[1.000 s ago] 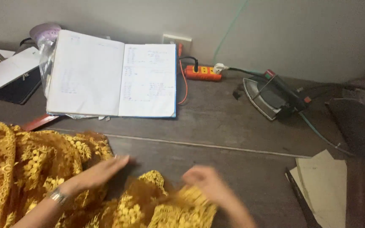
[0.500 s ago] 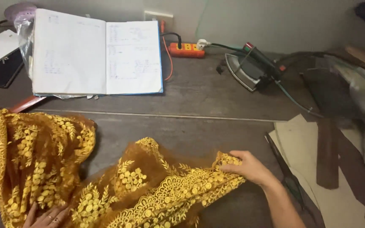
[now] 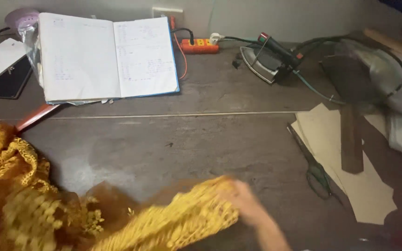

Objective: Inspecting and smoothing out yellow lace fabric on a workbench while checking measurements in a notebook.

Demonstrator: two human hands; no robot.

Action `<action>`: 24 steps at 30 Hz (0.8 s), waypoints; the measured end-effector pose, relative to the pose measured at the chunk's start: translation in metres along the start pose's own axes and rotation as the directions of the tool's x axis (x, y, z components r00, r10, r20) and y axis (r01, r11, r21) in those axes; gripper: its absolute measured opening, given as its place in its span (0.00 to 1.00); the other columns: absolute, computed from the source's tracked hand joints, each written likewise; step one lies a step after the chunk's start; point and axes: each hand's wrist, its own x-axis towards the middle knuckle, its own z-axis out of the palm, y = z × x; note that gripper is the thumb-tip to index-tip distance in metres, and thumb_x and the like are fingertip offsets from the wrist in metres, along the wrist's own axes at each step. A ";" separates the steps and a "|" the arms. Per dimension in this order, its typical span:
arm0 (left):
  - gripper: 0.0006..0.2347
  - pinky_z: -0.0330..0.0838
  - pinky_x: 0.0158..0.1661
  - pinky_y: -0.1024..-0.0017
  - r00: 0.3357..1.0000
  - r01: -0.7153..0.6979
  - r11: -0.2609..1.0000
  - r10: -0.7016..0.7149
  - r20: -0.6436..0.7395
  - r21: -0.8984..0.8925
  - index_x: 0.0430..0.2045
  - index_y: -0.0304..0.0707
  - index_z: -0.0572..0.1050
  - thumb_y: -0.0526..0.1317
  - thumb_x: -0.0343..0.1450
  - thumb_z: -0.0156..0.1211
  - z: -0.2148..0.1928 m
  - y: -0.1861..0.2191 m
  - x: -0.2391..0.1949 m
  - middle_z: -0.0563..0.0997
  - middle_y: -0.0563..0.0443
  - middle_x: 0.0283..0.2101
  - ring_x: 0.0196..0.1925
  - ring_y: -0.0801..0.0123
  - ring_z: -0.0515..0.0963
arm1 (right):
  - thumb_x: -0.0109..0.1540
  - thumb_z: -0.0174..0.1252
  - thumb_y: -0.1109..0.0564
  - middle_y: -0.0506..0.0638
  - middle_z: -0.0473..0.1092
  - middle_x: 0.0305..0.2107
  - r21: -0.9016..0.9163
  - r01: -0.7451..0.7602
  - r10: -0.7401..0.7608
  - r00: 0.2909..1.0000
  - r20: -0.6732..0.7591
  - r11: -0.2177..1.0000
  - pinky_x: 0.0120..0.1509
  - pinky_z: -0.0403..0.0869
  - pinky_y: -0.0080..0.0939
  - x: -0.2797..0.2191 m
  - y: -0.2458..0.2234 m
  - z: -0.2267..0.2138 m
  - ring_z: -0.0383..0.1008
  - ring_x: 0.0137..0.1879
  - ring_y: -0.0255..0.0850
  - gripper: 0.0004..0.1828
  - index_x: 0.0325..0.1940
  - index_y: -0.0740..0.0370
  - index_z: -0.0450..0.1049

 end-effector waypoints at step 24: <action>0.10 0.83 0.45 0.77 0.864 -0.113 0.881 0.316 0.393 -0.460 0.30 0.56 0.85 0.50 0.60 0.67 -0.008 0.233 -0.146 0.87 0.65 0.36 0.37 0.76 0.86 | 0.58 0.62 0.61 0.51 0.75 0.32 -0.138 0.166 -0.210 0.882 -0.421 0.976 0.44 0.67 0.43 -0.033 -0.022 -0.132 0.73 0.41 0.41 0.05 0.36 0.56 0.73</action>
